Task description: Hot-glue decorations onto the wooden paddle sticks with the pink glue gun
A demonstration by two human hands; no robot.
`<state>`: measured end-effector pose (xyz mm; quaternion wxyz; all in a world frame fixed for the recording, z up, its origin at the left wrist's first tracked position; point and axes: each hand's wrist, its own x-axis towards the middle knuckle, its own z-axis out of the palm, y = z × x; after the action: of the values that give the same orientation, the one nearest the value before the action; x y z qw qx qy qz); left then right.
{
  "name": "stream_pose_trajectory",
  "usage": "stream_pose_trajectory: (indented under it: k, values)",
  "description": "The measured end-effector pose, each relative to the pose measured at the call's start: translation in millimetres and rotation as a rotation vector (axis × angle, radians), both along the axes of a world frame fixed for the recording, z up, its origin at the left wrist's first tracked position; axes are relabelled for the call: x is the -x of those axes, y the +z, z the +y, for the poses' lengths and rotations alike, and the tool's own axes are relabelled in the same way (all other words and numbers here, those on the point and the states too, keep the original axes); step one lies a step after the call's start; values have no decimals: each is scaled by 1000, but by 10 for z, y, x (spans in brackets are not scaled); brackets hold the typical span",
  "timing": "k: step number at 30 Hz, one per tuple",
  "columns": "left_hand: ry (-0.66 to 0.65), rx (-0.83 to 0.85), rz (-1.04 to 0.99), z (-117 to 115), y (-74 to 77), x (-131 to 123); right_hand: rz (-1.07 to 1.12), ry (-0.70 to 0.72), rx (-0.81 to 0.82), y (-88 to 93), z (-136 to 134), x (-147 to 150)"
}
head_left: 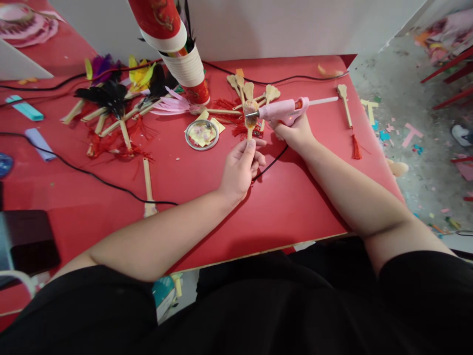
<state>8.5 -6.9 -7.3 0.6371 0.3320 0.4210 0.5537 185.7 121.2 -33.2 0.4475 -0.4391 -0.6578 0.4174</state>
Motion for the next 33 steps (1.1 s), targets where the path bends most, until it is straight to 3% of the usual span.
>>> stream_pose_trajectory:
  k: [11,33]
  values:
    - [1,-9,-16,7,0,5,-103,-6,-139,-165,112,-55]
    - [50,-12,-43,2,-30,-3,-105,95,-80,-82,69,-44]
